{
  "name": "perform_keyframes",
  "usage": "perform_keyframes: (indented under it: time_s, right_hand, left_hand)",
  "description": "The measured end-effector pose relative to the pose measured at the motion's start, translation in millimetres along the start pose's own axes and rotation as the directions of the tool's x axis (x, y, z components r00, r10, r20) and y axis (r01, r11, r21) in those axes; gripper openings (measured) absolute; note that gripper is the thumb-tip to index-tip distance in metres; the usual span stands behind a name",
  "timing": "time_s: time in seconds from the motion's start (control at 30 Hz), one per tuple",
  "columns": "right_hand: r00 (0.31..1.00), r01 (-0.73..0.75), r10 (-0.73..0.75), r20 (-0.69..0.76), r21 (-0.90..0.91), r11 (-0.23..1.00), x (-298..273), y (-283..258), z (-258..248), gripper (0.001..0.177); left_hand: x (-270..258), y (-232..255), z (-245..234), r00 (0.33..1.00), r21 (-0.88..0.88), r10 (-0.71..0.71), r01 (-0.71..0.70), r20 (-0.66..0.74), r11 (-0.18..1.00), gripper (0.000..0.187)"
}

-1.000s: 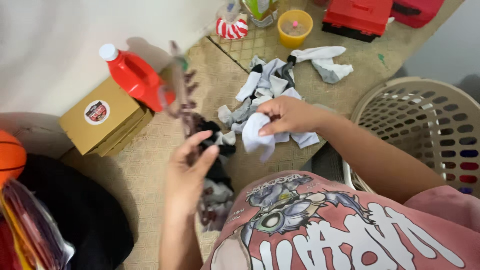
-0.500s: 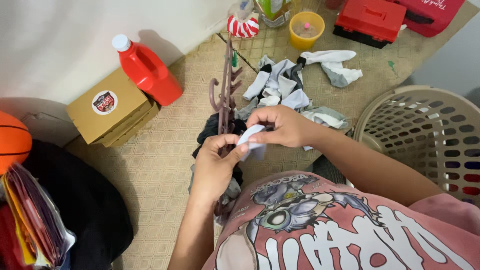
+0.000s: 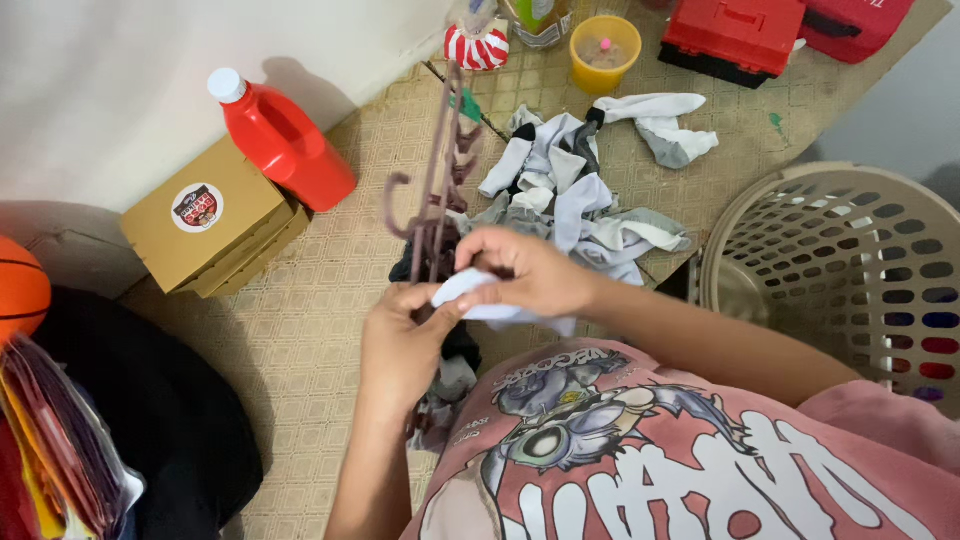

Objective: The person picks socks from a pile on a table and hangs them one by one on a multi-clip hanger using small clips. The person continues this process until the hanger is full, then sets it aside.

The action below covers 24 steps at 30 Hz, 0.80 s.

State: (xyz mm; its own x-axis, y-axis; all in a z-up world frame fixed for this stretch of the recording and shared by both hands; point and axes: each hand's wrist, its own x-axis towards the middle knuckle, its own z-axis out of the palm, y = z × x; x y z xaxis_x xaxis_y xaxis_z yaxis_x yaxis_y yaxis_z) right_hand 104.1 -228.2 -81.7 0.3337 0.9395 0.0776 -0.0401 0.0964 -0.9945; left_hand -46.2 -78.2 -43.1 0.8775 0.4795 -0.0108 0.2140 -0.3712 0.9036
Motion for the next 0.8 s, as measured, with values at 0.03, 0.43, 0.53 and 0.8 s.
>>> perform_keyframes:
  time_s: [0.03,0.43,0.53,0.8]
  right_hand:
    - [1.000,0.007,-0.007,0.001,-0.007,1.000,-2,6,4,0.041]
    - [0.993,-0.121,0.054,-0.108,-0.851,0.511,-36,106,-80,0.038]
    - [0.978,-0.200,0.127,-0.166,-0.919,0.340,-52,118,-120,0.064]
    - [0.931,-0.344,0.198,-0.306,-0.915,0.208,-69,169,-182,0.074]
  left_hand:
    - [-1,-3,-2,1.000,-0.039,-0.014,0.014,-0.018,0.999,0.016]
    - [-12,-25,-39,0.948,-0.240,-0.224,0.168,-0.226,0.956,0.014]
    - [-12,-23,-43,0.924,-0.327,-0.300,0.215,-0.238,0.920,0.014]
    - [-16,-18,-55,0.880,-0.339,-0.310,0.186,-0.359,0.922,0.016]
